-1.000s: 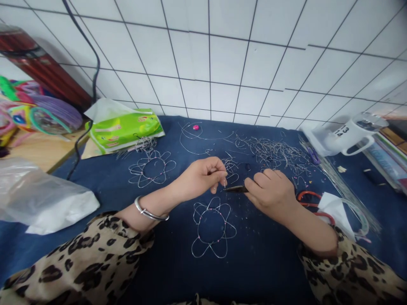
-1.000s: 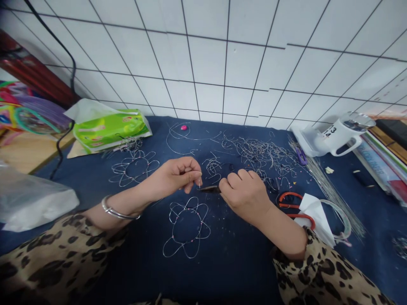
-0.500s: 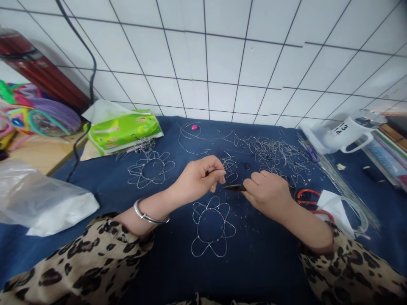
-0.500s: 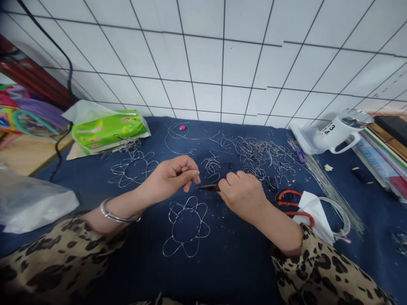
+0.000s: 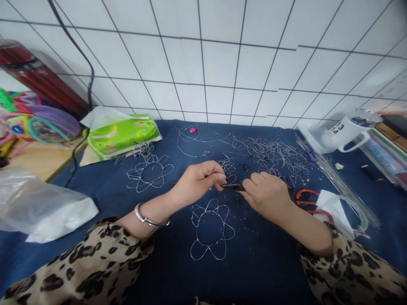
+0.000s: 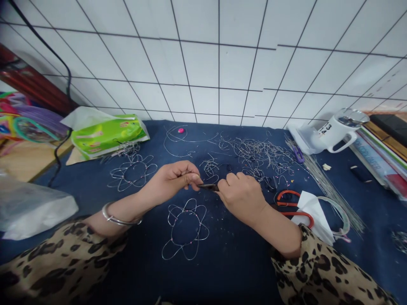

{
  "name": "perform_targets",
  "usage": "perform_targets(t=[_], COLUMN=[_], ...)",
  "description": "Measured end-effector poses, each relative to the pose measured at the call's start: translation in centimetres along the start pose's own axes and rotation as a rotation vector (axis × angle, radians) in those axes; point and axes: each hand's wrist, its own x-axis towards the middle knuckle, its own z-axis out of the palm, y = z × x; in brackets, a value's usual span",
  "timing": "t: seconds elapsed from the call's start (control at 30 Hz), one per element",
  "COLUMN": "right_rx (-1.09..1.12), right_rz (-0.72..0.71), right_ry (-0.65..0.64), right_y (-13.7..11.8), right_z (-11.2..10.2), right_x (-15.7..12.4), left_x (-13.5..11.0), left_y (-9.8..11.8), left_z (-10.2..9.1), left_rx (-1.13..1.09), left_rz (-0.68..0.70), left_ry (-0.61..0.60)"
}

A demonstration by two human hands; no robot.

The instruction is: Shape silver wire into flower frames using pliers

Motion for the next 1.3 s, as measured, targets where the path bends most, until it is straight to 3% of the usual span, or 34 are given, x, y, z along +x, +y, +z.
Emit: perform_targets(t=[0.13,0.27,0.8,1.1,1.3], right_rx=[0.055,0.167,0.742,1.085,1.135], right_rz=[0.049,0.11,0.218,0.278,0.272], right_ry=[-0.09,-0.22,-0.629,-0.834,-0.81], right_y=[-0.6,-1.0,0.4,1.6,1.9], right_z=[-0.2,-0.5,-0.6,0.1,0.3], right_x=[0.0,0.0,1.2,1.6,1.7], left_x=[-0.4,-0.6,-1.0,-1.1,-0.7], left_y=[-0.1,-0.3,0.0,-0.7,-0.8], left_z=[0.4,0.4,0.0,0.7,0.7], left_rx=[0.204,0.369,0.496,0.497,0.403], left_rz=[0.151,0.283,0.502,0.545,0.432], left_ry=[0.076,0.071,-0.021,-0.051,-0.038])
